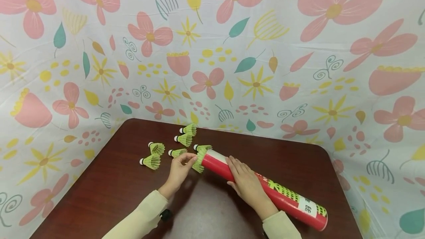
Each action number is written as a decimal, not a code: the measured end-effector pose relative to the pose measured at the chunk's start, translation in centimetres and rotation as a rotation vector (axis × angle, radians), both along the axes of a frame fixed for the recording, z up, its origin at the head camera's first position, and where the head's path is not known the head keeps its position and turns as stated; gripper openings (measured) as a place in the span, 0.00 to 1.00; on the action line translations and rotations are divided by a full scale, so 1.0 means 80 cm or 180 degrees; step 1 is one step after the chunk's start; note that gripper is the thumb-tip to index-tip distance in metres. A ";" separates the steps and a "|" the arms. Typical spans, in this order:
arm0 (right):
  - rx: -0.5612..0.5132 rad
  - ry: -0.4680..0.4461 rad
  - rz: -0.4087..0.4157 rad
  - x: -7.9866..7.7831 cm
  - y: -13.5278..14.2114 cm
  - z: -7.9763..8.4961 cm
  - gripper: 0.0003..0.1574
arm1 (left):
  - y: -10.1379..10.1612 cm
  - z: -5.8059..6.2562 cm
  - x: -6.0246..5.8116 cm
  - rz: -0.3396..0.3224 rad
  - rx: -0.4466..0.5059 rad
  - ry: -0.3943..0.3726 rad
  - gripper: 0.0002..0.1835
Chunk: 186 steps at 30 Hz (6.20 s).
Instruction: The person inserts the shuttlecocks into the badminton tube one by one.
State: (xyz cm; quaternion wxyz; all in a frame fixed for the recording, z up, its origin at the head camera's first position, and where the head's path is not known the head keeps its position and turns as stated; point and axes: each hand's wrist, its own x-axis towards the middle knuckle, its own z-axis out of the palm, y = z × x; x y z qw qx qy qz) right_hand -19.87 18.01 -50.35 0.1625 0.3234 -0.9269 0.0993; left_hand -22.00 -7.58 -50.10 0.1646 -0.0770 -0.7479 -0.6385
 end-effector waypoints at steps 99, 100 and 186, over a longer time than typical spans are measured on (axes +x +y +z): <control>0.0048 0.0063 -0.0026 0.005 -0.001 -0.006 0.59 | -0.172 -0.025 -0.032 -0.0334 -0.3227 0.1487 0.09; 0.0057 0.0062 -0.0029 0.005 -0.002 -0.006 0.59 | -0.176 -0.027 -0.032 -0.0359 -0.3392 0.1572 0.08; 0.0137 0.0135 -0.0008 0.001 -0.007 -0.001 0.60 | -0.122 0.012 -0.012 0.0151 -0.1591 0.1542 0.11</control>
